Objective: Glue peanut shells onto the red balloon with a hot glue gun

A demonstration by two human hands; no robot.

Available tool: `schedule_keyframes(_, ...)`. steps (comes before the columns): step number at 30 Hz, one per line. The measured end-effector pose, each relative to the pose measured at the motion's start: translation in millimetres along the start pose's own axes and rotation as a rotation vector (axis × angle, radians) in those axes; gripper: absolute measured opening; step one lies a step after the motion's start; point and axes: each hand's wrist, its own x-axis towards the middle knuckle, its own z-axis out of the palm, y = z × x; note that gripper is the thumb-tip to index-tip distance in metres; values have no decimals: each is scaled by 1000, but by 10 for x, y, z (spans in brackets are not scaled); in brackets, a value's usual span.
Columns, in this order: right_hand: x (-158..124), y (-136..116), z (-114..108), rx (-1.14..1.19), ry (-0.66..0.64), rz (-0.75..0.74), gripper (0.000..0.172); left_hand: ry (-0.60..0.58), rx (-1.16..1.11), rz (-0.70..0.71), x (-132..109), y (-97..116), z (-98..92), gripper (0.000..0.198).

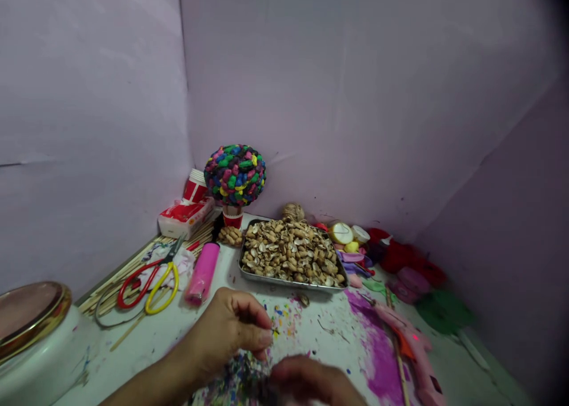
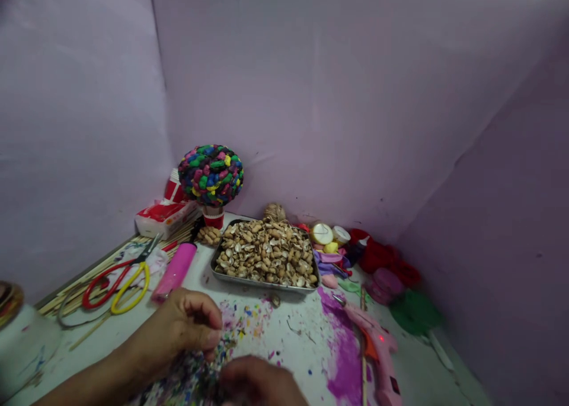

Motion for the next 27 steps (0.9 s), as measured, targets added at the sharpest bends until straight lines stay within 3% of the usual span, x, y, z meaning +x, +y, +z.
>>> schedule_keyframes(9, 678, -193, -375, -508, 131, -133, 25, -36, 70, -22, -18, 60, 55, 14)
schedule_keyframes(15, 1129, -294, -125, -827, 2, -348, 15, -14, 153, -79, -19, 97, 66, 19)
schedule_keyframes(19, 1256, -274, -71, -1024, -93, -409, 13, -28, 197, -68, -17, 85, 51, 18)
schedule_keyframes(27, 1372, -307, -336, -1179, 90, -370, 15, -40, 265, -25, -32, 45, 62, 15)
